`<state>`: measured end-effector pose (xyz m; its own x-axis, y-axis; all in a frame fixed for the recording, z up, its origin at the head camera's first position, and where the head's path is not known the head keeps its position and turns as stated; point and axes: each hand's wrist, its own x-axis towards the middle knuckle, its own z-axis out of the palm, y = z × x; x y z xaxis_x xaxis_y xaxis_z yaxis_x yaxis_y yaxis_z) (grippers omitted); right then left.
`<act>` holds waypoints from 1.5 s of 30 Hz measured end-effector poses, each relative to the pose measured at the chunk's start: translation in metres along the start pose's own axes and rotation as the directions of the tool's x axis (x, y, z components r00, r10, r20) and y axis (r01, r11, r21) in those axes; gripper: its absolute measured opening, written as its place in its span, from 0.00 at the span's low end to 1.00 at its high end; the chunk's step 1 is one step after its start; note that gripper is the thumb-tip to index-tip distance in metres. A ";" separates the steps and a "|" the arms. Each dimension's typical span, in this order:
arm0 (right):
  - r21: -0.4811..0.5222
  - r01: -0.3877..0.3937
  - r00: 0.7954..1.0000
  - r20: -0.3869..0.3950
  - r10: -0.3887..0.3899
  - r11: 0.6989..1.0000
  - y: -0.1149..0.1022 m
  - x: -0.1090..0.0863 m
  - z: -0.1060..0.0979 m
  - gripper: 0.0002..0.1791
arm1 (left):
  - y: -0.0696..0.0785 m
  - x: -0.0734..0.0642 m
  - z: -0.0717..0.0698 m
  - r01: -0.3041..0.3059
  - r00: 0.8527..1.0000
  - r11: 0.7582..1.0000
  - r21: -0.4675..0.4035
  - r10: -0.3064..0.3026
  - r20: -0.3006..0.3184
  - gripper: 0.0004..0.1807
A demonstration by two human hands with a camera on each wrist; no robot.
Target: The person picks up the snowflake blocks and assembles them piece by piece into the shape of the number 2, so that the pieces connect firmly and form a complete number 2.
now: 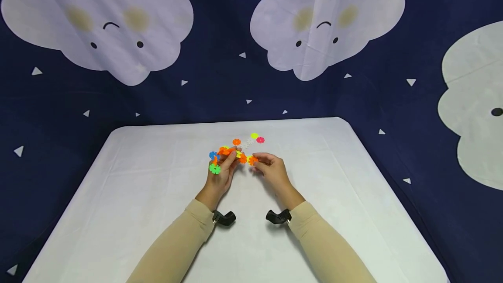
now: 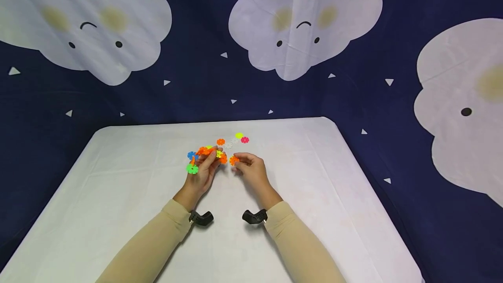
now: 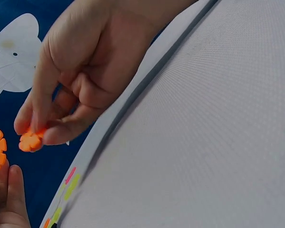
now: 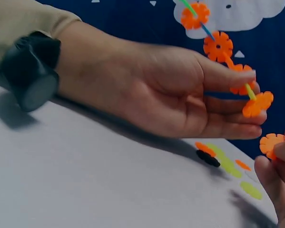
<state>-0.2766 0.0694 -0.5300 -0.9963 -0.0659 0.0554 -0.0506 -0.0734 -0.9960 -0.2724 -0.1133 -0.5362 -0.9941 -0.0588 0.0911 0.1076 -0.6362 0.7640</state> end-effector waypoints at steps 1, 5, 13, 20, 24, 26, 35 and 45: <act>0.018 -0.013 1.000 0.009 0.013 1.000 -0.001 -0.003 0.000 0.15 | 0.000 0.000 0.000 0.002 1.000 1.000 0.004 -0.002 -0.002 0.18; 0.078 -0.037 0.999 0.040 0.034 0.996 -0.004 -0.010 0.001 0.16 | 0.002 0.000 0.001 0.013 1.000 1.000 0.014 -0.013 -0.008 0.25; 0.239 -0.078 0.995 0.082 0.060 0.968 -0.004 -0.017 0.004 0.18 | 0.003 0.000 0.001 0.008 1.000 1.000 0.007 -0.008 -0.013 0.26; 0.323 -0.126 0.990 0.100 0.098 0.938 -0.004 -0.017 0.002 0.19 | 0.005 -0.001 0.003 0.027 1.000 1.000 0.015 -0.027 -0.003 0.24; 0.360 -0.143 0.988 0.112 0.109 0.922 -0.004 -0.018 0.003 0.19 | 0.007 -0.002 0.004 0.025 1.000 0.999 0.047 -0.025 0.008 0.22; 0.385 -0.146 0.987 0.116 0.109 0.911 -0.003 -0.019 0.005 0.19 | 0.008 -0.002 0.004 0.024 1.000 0.999 0.046 -0.025 0.013 0.20; 0.519 -0.153 0.988 0.061 0.143 0.841 -0.001 -0.023 0.017 0.20 | 0.006 -0.004 0.002 -0.004 1.000 1.000 -0.008 0.004 0.030 0.20; 0.517 -0.119 0.990 -0.005 0.142 0.848 -0.001 -0.027 0.025 0.20 | 0.018 -0.014 0.013 -0.053 0.996 0.997 0.063 0.049 0.070 0.21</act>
<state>-0.2477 0.0464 -0.5288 -0.9937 -0.0711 -0.0872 0.1122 -0.5687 -0.8149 -0.2563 -0.1145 -0.5154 -0.9843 -0.0353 0.1729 0.1609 -0.5823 0.7969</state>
